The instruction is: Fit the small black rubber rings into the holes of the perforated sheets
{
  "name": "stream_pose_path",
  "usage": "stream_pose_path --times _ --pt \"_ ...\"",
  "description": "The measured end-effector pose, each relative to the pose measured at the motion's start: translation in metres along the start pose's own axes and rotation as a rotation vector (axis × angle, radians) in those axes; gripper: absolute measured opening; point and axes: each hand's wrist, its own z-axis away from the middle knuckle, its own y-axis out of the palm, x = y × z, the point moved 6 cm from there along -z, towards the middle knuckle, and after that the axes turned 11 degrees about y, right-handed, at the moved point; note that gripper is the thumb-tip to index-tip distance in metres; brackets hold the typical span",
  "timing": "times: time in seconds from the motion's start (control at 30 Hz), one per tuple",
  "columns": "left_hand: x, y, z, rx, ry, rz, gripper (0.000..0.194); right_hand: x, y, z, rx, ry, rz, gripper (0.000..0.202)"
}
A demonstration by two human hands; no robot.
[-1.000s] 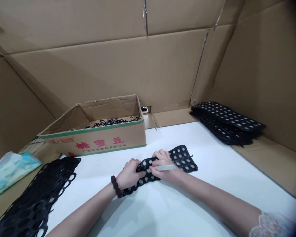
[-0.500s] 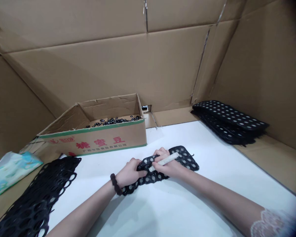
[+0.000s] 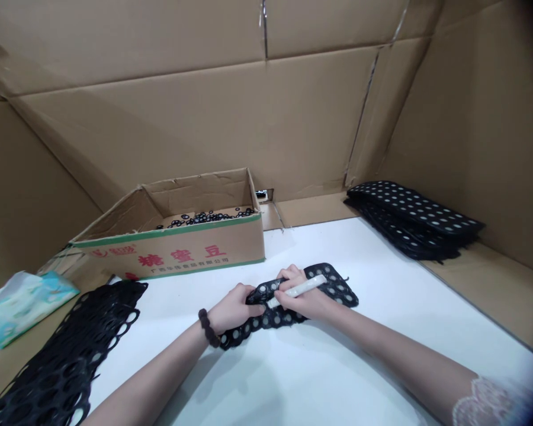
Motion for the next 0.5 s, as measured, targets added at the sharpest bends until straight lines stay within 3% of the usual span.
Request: stream_pose_path --times 0.2,0.4,0.5 --pt "0.001 0.0 0.0 -0.006 0.001 -0.044 0.014 -0.002 0.005 0.002 -0.042 -0.011 0.031 0.027" --pt "0.007 0.001 0.002 -0.124 -0.032 -0.155 0.016 0.002 0.009 0.005 -0.166 -0.011 0.166 0.028" --pt "0.006 0.003 0.002 -0.113 -0.006 -0.146 0.015 0.001 0.01 0.003 -0.172 0.0 0.225 0.029"
